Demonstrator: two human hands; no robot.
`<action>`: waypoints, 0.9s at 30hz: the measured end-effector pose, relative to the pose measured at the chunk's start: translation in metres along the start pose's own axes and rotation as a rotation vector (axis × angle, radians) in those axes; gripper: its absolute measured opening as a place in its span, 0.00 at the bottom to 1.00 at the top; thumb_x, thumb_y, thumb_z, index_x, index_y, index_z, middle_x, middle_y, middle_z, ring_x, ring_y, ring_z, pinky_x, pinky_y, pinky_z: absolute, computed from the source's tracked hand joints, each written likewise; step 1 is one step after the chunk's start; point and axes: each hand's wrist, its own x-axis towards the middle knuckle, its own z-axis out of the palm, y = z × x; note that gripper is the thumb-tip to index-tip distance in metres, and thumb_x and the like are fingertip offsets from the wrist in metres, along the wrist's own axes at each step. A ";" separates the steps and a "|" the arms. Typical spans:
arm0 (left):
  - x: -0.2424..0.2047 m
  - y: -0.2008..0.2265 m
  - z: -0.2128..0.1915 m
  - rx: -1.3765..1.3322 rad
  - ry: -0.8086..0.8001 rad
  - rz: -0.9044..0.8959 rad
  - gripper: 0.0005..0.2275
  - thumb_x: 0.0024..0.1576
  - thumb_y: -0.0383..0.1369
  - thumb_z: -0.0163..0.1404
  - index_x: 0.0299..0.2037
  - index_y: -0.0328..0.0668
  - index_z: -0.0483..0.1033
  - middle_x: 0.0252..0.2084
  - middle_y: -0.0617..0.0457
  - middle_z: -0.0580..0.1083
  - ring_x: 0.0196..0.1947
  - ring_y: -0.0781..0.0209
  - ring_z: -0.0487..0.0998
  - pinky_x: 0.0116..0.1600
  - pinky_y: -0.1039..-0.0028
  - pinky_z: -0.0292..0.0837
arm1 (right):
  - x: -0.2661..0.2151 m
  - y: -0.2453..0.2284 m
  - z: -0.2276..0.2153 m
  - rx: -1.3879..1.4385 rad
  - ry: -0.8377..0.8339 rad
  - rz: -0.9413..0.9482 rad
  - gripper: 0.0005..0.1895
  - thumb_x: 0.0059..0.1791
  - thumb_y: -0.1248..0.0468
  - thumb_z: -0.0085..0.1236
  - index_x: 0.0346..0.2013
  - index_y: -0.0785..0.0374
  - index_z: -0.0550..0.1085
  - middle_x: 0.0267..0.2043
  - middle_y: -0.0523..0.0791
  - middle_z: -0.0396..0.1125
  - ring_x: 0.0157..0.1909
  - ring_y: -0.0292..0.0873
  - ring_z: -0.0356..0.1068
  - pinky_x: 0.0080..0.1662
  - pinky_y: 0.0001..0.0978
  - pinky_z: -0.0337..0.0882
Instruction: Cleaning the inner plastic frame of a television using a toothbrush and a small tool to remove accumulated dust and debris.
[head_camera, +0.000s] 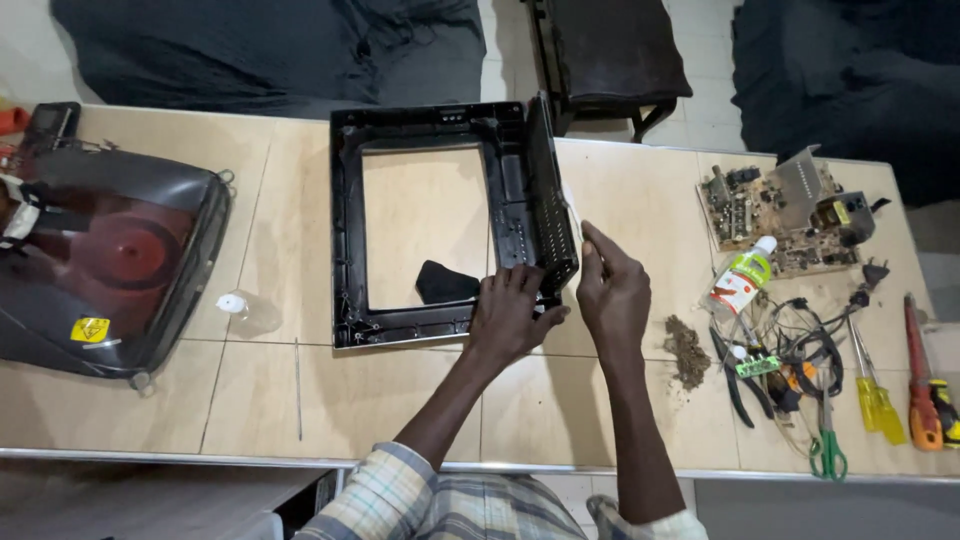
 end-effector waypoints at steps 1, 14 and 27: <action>0.000 0.001 -0.003 -0.013 -0.025 -0.012 0.29 0.55 0.53 0.53 0.59 0.40 0.72 0.52 0.47 0.71 0.56 0.40 0.72 0.59 0.50 0.65 | -0.005 -0.002 -0.004 -0.060 -0.017 0.010 0.17 0.56 0.58 0.49 0.57 0.46 0.78 0.49 0.45 0.77 0.48 0.61 0.75 0.49 0.58 0.74; 0.004 0.000 0.006 -0.001 -0.076 -0.077 0.32 0.57 0.57 0.46 0.64 0.42 0.68 0.60 0.39 0.69 0.60 0.37 0.66 0.60 0.46 0.56 | 0.033 0.020 0.012 -0.325 -0.002 -0.172 0.19 0.53 0.58 0.50 0.56 0.43 0.79 0.49 0.45 0.77 0.46 0.57 0.76 0.43 0.51 0.73; -0.006 -0.013 0.019 0.064 0.064 -0.014 0.30 0.56 0.59 0.47 0.57 0.42 0.72 0.54 0.41 0.73 0.53 0.36 0.71 0.53 0.47 0.60 | -0.103 0.018 -0.115 0.076 -0.414 0.223 0.21 0.50 0.56 0.54 0.53 0.58 0.84 0.45 0.41 0.82 0.31 0.38 0.65 0.36 0.31 0.70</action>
